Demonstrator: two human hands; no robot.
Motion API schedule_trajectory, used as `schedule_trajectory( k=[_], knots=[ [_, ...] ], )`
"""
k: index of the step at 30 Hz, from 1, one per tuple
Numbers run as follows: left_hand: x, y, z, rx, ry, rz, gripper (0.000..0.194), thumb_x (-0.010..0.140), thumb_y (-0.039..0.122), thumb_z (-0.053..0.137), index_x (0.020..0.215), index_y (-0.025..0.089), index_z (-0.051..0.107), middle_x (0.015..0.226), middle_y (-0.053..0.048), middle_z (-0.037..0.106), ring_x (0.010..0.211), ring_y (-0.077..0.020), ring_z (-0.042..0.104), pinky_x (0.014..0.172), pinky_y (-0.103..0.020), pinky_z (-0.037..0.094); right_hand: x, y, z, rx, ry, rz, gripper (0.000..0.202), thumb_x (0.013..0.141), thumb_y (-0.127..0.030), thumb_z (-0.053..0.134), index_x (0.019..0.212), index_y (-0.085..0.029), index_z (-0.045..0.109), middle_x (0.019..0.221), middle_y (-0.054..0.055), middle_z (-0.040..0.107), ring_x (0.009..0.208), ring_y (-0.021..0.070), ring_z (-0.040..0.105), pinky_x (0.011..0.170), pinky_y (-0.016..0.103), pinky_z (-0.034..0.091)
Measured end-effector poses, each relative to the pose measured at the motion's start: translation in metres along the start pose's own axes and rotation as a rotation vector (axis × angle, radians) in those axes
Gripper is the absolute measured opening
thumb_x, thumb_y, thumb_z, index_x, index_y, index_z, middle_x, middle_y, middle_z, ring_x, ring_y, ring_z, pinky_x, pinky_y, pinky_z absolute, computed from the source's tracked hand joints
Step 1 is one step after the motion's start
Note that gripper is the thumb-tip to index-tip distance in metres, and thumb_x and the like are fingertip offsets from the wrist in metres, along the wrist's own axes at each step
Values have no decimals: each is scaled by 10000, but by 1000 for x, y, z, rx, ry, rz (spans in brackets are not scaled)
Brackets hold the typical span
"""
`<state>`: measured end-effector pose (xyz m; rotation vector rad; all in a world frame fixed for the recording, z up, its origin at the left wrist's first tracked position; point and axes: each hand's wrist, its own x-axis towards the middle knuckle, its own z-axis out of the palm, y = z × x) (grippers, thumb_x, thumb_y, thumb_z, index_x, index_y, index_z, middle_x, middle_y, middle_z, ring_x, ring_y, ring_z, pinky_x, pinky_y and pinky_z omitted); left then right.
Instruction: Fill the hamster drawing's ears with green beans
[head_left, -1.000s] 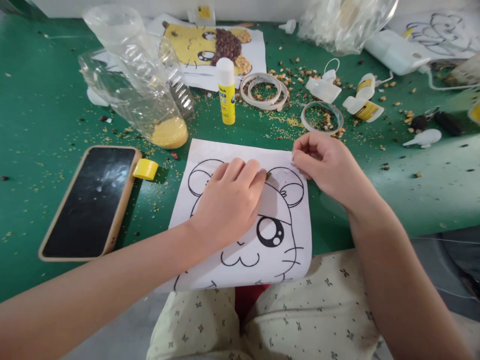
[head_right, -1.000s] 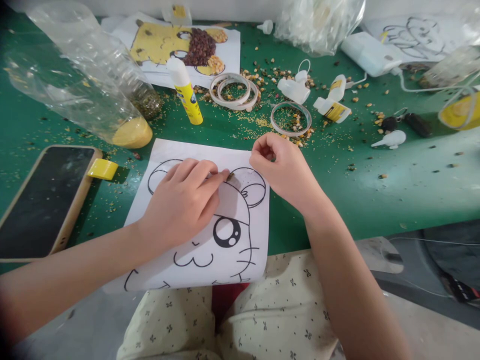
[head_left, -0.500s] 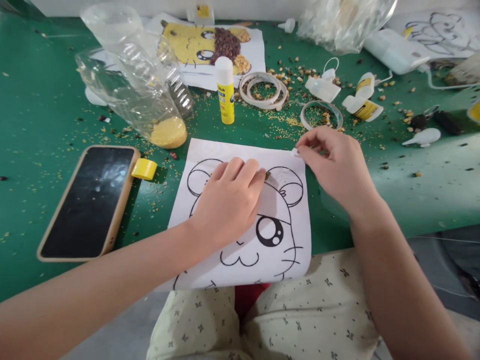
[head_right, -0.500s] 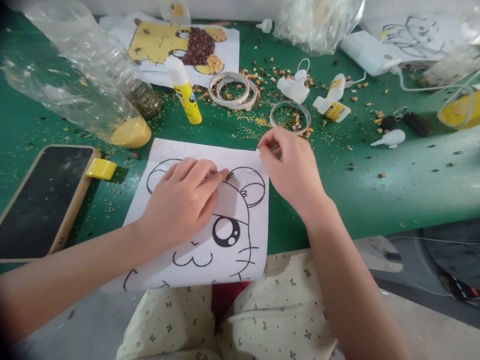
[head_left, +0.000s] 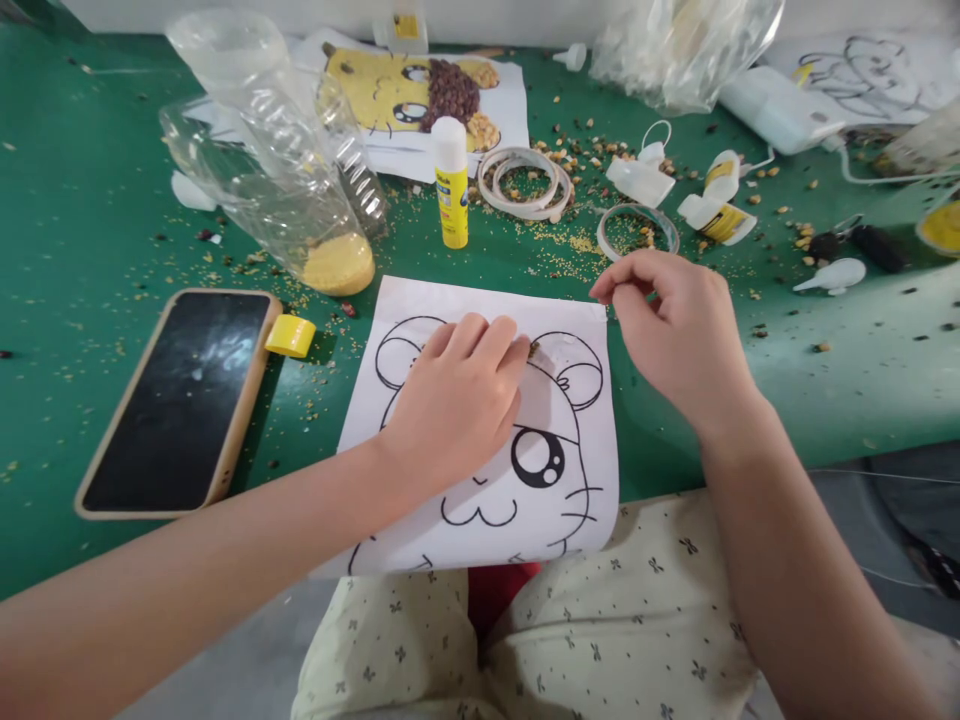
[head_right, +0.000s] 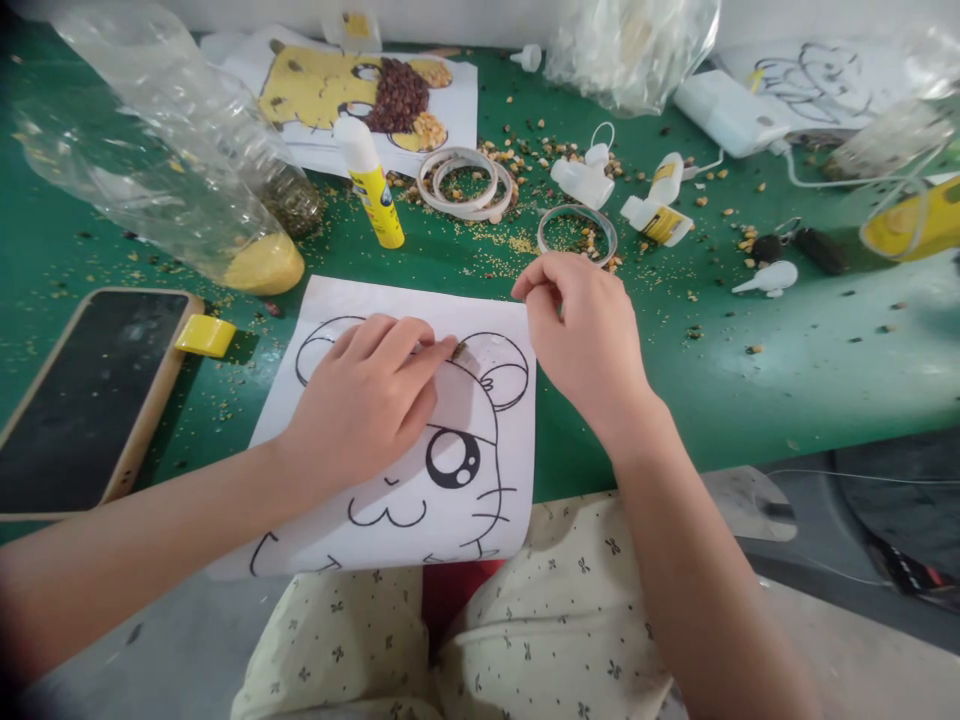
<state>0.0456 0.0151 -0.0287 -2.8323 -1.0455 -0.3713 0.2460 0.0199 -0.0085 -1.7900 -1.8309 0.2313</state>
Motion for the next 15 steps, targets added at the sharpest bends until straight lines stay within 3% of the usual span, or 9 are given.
schedule_trajectory(
  k=[4, 11, 15],
  knots=[
    [0, 1, -2, -4, -41, -9, 333, 867, 178, 402, 1165, 116, 536, 1017, -84, 531, 928, -251, 475, 759, -377, 400, 1, -2, -2, 17, 37, -19, 200, 825, -158, 429, 861, -210, 620, 902, 42, 648, 744, 153, 571, 631, 282, 415],
    [1, 2, -9, -3, -81, -27, 320, 883, 166, 384, 1163, 124, 532, 1014, -81, 535, 923, -251, 472, 771, -379, 398, -6, -9, -6, 87, -287, 36, 83, 767, -242, 564, 740, -209, 635, 712, -13, 636, 637, 121, 553, 582, 261, 428],
    [1, 1, -5, 4, -54, -22, 314, 875, 185, 403, 1151, 125, 540, 1007, -88, 537, 911, -255, 470, 756, -379, 397, -5, -9, -2, 96, -288, 25, 64, 739, -232, 588, 714, -191, 632, 684, -3, 628, 600, 121, 540, 555, 259, 414]
  ],
)
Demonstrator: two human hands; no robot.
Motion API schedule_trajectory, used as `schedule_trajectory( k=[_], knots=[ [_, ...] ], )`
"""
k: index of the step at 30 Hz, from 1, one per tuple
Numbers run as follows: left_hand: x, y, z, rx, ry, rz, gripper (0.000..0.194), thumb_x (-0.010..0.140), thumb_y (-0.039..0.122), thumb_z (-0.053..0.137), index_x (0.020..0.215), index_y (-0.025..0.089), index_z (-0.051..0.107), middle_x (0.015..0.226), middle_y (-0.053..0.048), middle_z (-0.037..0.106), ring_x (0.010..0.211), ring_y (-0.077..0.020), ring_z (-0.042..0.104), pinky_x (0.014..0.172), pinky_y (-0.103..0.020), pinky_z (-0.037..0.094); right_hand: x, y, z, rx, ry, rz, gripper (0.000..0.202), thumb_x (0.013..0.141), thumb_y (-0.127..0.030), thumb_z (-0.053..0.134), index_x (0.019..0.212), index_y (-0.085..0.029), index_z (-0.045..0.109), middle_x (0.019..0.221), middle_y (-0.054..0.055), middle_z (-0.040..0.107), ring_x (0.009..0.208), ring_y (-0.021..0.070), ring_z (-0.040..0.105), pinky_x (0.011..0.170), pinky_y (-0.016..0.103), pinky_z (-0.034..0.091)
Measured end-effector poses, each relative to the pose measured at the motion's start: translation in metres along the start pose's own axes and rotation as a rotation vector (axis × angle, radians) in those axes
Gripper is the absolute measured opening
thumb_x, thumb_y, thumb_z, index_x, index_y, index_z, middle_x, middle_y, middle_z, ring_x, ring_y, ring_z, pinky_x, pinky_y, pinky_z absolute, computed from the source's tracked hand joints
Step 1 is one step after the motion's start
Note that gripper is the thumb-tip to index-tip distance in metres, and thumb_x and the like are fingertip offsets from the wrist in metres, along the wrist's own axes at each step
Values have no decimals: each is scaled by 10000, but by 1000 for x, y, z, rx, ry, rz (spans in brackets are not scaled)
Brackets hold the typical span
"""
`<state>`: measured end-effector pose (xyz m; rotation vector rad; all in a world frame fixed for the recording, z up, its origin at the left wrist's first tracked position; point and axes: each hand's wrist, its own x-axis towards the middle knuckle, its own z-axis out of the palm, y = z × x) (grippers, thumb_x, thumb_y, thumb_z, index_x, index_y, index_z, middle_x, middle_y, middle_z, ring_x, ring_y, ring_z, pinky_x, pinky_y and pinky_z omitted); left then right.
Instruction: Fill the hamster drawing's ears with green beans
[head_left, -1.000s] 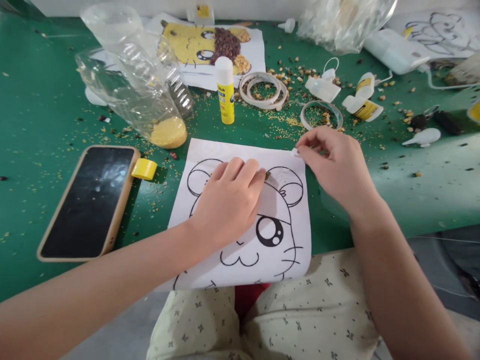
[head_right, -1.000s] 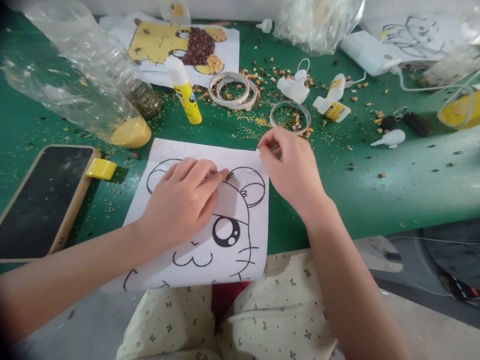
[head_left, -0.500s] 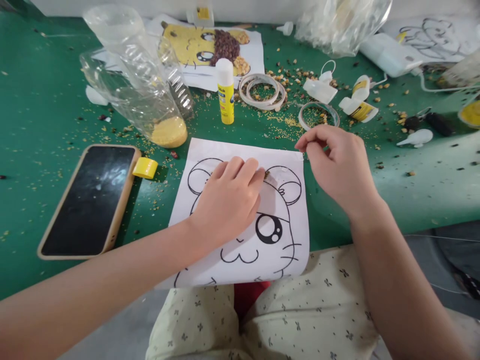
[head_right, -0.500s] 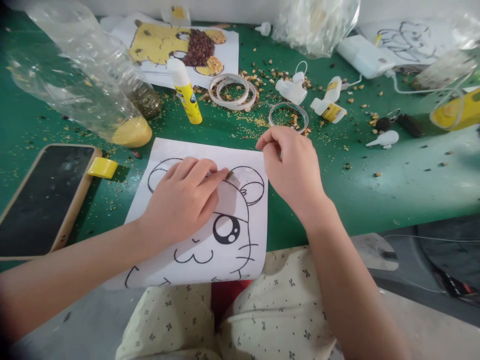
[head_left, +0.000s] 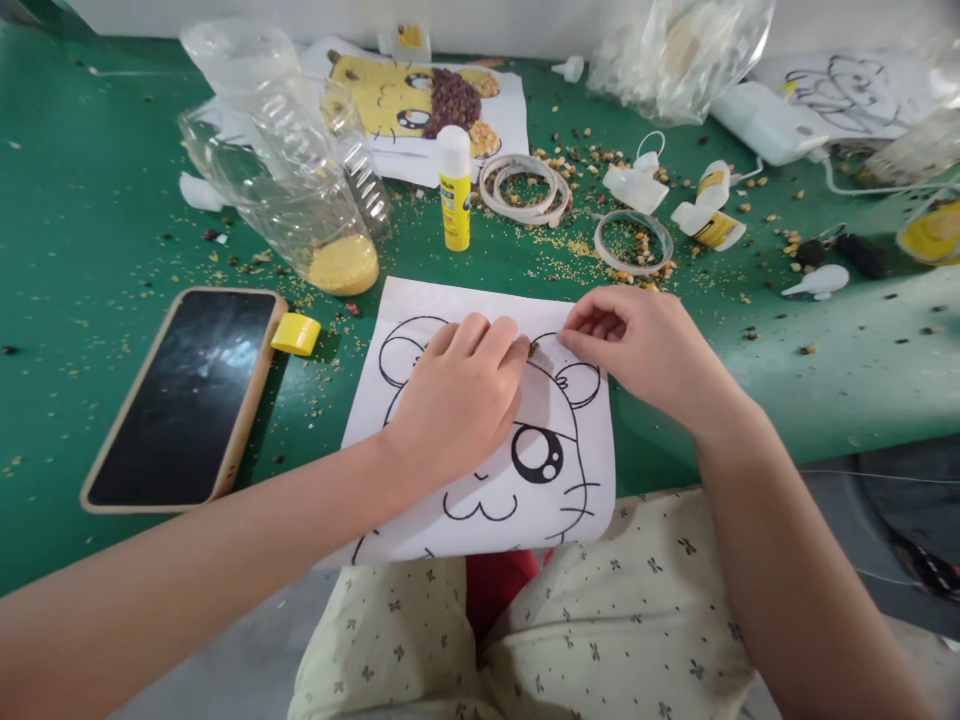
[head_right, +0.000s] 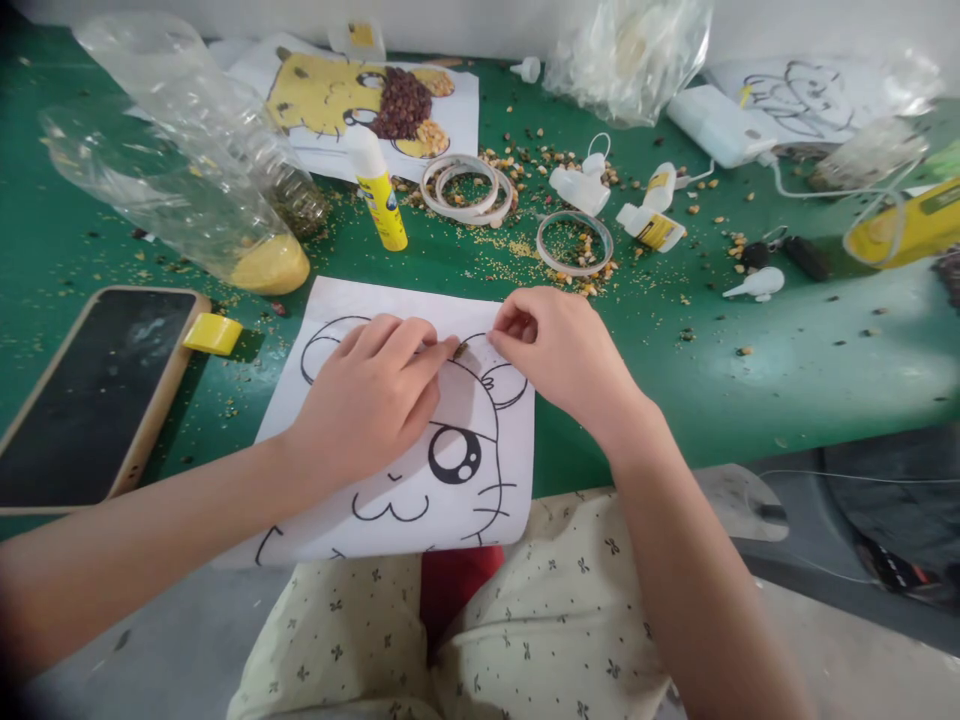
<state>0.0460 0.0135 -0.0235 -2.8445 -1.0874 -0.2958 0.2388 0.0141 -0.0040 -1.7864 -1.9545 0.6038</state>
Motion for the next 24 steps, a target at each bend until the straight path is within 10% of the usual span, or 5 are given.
schedule_trajectory(
  k=[24],
  knots=[
    [0, 0, 4, -2, 47, 9, 310, 856, 176, 422, 1129, 117, 556, 996, -96, 549, 894, -252, 483, 741, -377, 406, 5, 4, -4, 47, -52, 30, 106, 726, -263, 575, 691, -182, 635, 638, 9, 609, 572, 121, 520, 536, 256, 394]
  ],
)
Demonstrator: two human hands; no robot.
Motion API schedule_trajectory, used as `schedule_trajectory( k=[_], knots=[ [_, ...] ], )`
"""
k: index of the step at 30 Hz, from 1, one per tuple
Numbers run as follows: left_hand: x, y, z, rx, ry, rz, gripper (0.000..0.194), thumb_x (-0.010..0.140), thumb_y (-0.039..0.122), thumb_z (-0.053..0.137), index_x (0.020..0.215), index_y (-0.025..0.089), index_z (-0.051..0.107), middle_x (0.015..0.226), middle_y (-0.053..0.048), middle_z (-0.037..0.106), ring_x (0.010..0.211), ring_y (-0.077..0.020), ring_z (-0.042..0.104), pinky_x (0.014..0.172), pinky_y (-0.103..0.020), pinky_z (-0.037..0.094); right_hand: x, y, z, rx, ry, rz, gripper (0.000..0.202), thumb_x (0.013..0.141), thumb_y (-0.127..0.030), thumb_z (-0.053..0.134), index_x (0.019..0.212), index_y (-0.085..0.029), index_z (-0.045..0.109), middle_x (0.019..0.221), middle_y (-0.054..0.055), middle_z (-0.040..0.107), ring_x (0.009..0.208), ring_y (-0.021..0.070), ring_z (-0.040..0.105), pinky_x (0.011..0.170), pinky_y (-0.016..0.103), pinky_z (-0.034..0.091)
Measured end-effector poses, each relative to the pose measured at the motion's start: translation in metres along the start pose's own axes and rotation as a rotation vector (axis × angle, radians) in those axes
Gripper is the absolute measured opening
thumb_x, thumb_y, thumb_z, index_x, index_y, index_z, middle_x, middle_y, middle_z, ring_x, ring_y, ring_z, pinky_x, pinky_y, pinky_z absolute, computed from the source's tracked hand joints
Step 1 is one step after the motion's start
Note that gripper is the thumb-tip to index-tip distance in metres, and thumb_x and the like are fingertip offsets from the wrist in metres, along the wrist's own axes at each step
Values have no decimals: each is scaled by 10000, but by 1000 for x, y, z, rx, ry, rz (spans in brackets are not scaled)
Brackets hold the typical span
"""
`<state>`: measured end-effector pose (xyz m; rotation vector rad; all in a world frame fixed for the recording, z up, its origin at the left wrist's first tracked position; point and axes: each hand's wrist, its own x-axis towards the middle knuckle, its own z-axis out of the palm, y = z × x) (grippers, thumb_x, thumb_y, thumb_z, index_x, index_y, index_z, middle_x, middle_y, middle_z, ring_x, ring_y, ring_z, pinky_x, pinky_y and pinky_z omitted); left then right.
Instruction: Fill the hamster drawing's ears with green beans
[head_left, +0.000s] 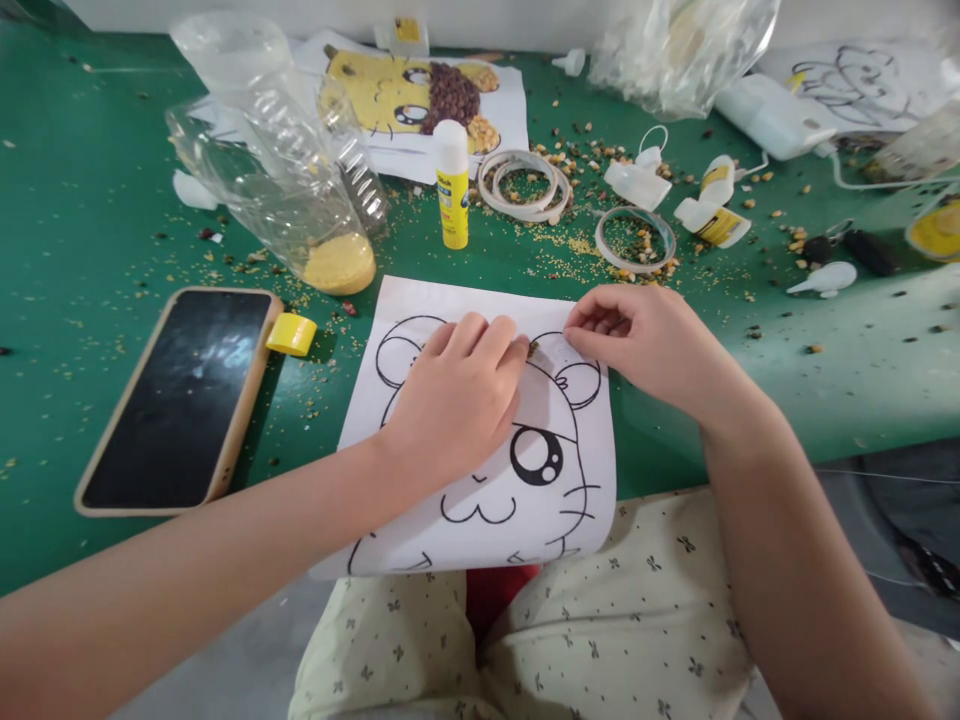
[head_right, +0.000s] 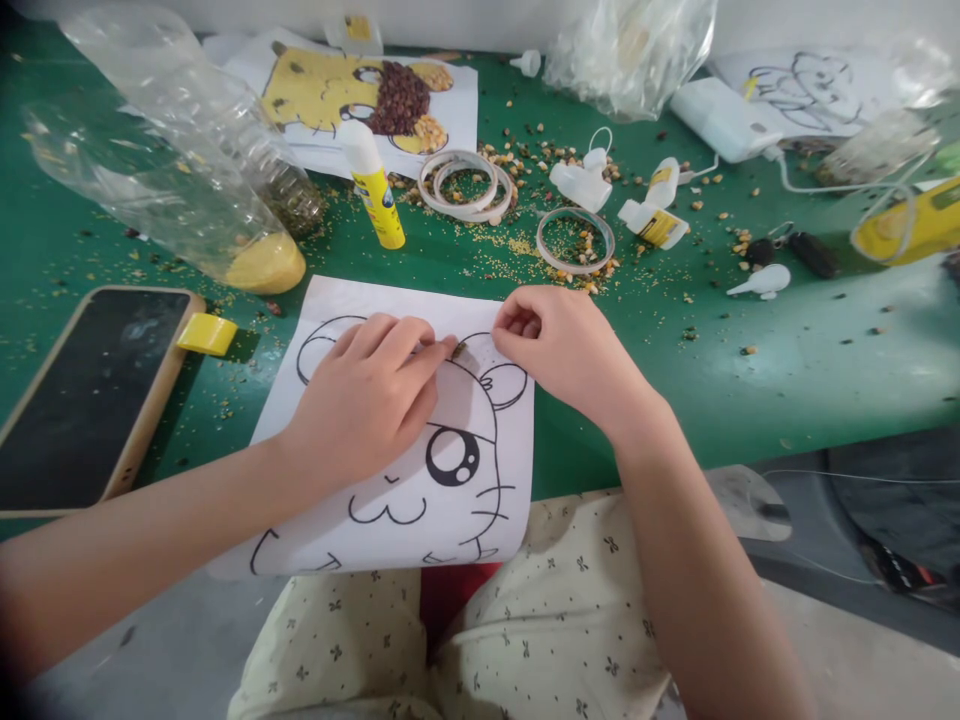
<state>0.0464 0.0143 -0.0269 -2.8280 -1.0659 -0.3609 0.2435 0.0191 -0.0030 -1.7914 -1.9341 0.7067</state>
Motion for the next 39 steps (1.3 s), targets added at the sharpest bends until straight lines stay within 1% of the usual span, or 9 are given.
schedule_trajectory(
  k=[10, 17, 21, 30, 39],
  knots=[
    [0, 0, -1, -11, -7, 3, 323, 853, 170, 425, 1147, 119, 547, 993, -96, 543, 899, -253, 481, 739, -373, 399, 1, 2, 0, 14, -15, 15, 108, 720, -258, 571, 682, -177, 631, 610, 2, 595, 555, 117, 511, 526, 256, 385],
    [-1, 0, 0, 1, 9, 7, 320, 854, 176, 419, 1140, 119, 552, 992, -100, 549, 882, -248, 477, 729, -372, 408, 2, 1, 0, 23, -32, 26, 124, 722, -262, 566, 660, -172, 626, 591, 3, 592, 548, 118, 507, 511, 252, 373],
    [0, 0, -2, 4, 1, 8, 304, 859, 171, 411, 1120, 126, 560, 984, -102, 556, 874, -247, 481, 724, -370, 407, 2, 1, 1, 5, -31, 20, 136, 721, -270, 563, 649, -173, 625, 564, -1, 574, 513, 107, 479, 484, 244, 351],
    [0, -1, -1, -2, 6, 11, 309, 855, 181, 421, 1126, 125, 557, 985, -103, 549, 882, -253, 479, 724, -376, 403, 4, 5, 1, 1, -78, 4, 135, 735, -274, 549, 652, -181, 603, 550, -14, 538, 482, 95, 437, 452, 235, 315],
    [0, 0, -2, -4, 3, 7, 307, 854, 172, 426, 1127, 123, 556, 982, -94, 546, 881, -251, 478, 723, -373, 400, 4, 5, -1, -22, -84, -9, 114, 736, -254, 543, 655, -188, 590, 572, -15, 550, 514, 103, 456, 472, 238, 335]
  ],
)
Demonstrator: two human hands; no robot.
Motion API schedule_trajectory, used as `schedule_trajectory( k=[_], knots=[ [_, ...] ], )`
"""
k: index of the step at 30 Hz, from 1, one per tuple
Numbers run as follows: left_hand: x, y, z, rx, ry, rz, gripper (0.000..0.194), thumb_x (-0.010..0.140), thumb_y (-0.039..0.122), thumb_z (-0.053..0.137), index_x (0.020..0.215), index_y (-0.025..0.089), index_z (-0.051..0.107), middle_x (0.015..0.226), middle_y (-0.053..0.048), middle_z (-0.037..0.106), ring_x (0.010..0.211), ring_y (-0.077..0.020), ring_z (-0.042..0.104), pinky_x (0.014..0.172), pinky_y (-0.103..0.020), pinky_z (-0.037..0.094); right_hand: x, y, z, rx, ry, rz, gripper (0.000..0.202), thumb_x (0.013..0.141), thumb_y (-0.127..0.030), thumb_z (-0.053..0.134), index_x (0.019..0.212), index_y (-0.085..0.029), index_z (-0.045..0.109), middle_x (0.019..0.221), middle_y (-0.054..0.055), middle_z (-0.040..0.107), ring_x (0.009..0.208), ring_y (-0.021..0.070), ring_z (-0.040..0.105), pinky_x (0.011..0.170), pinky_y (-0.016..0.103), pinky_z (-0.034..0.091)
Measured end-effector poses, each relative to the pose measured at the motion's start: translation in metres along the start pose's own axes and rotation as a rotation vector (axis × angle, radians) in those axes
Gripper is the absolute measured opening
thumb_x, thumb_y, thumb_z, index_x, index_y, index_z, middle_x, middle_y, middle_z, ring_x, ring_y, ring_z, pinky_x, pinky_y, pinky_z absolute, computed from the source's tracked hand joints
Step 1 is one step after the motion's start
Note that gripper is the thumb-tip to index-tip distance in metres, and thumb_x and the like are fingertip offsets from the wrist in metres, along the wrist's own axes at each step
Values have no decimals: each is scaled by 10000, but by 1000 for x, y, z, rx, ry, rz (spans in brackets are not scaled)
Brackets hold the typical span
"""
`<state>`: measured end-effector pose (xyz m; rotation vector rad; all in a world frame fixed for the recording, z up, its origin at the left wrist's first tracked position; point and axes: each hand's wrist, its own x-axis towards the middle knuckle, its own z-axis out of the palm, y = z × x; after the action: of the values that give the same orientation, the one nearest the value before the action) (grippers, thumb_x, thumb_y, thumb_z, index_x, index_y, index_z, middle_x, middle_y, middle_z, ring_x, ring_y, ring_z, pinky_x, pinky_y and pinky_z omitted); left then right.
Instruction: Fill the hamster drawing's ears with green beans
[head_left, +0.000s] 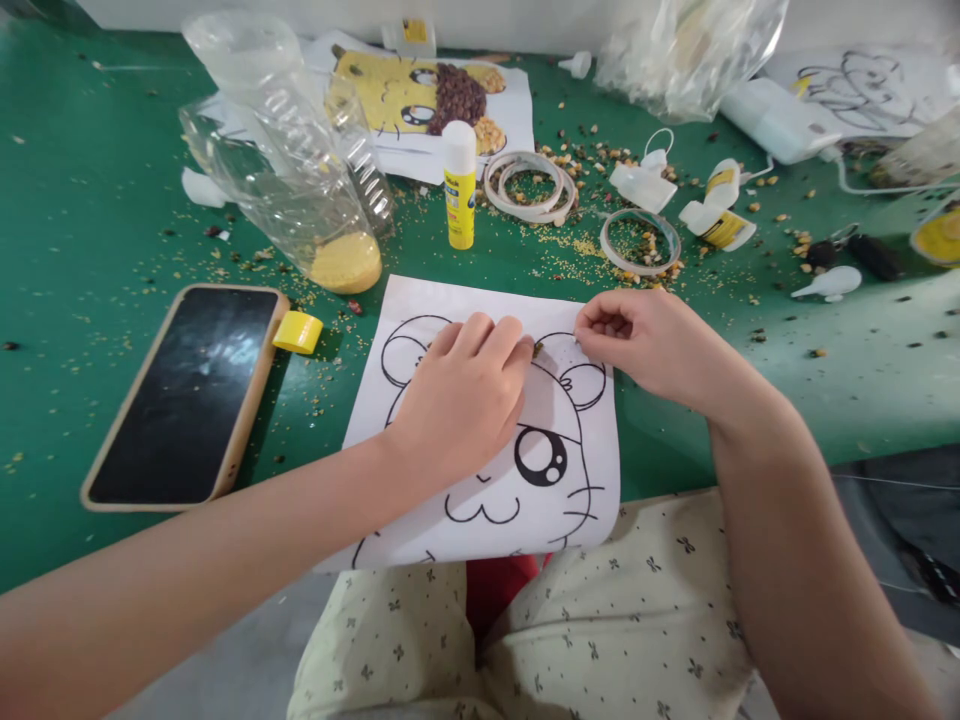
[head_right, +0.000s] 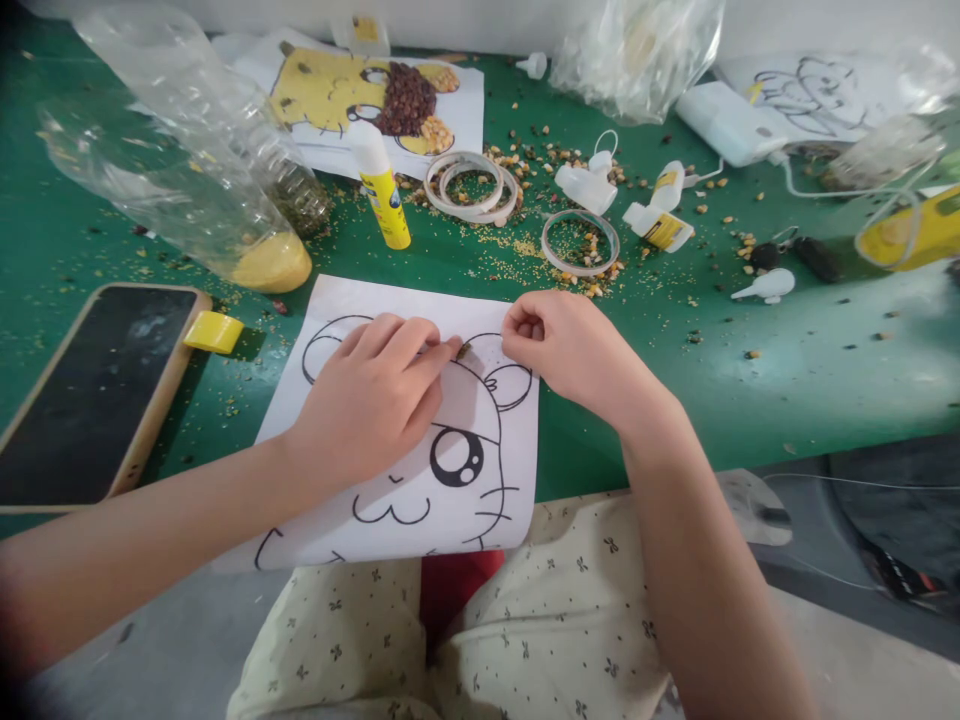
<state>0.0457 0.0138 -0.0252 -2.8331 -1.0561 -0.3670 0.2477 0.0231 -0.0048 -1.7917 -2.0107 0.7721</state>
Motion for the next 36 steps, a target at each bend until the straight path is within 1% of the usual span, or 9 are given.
schedule_trajectory(
  k=[9, 15, 18, 20, 22, 27, 36],
  knots=[
    [0, -1, 0, 0, -5, 1, 307, 855, 179, 421, 1128, 125, 550, 982, -99, 547, 876, -250, 478, 724, -374, 400, -2, 1, -3, 13, -14, 7, 90, 716, -233, 555, 650, -186, 594, 562, -19, 548, 510, 102, 458, 475, 237, 339],
    [0, 0, 0, 0, -12, -1, 302, 855, 172, 423, 1122, 121, 555, 983, -93, 546, 879, -250, 479, 732, -371, 398, -2, 4, -5, -1, -46, -10, 53, 702, -194, 559, 669, -184, 599, 615, -20, 584, 549, 105, 496, 511, 239, 372],
    [0, 0, 0, -3, -7, -1, 304, 854, 170, 423, 1123, 118, 554, 983, -98, 546, 882, -251, 478, 728, -375, 401, -3, 3, -6, 35, -22, -45, 68, 719, -187, 554, 743, -190, 618, 653, -15, 594, 582, 111, 512, 541, 244, 397],
    [0, 0, 0, 0, -7, -1, 303, 855, 173, 422, 1122, 118, 553, 987, -101, 546, 883, -251, 477, 727, -376, 402, -3, 3, -6, 69, -10, -83, 131, 731, -184, 557, 827, -200, 643, 711, -6, 612, 621, 118, 528, 570, 249, 417],
    [0, 0, 0, 4, -9, 2, 298, 858, 177, 419, 1117, 121, 556, 990, -102, 548, 883, -251, 477, 730, -374, 401, -4, 4, -7, 84, -13, -113, 159, 743, -194, 561, 859, -211, 668, 772, 7, 631, 666, 129, 549, 599, 257, 434],
    [-1, -1, 1, 14, -14, 1, 303, 861, 189, 422, 1125, 117, 554, 990, -89, 543, 884, -247, 473, 740, -365, 395, -4, 10, -8, 102, -17, -134, 149, 759, -235, 573, 831, -212, 702, 856, 27, 657, 751, 157, 589, 655, 279, 471],
    [-1, 0, -1, 5, -33, -8, 321, 865, 182, 409, 1146, 116, 549, 993, -74, 538, 889, -243, 467, 747, -367, 396, -2, 13, -8, 64, -32, -135, 103, 745, -222, 592, 801, -204, 677, 835, 12, 661, 721, 150, 589, 641, 278, 464]
  ],
)
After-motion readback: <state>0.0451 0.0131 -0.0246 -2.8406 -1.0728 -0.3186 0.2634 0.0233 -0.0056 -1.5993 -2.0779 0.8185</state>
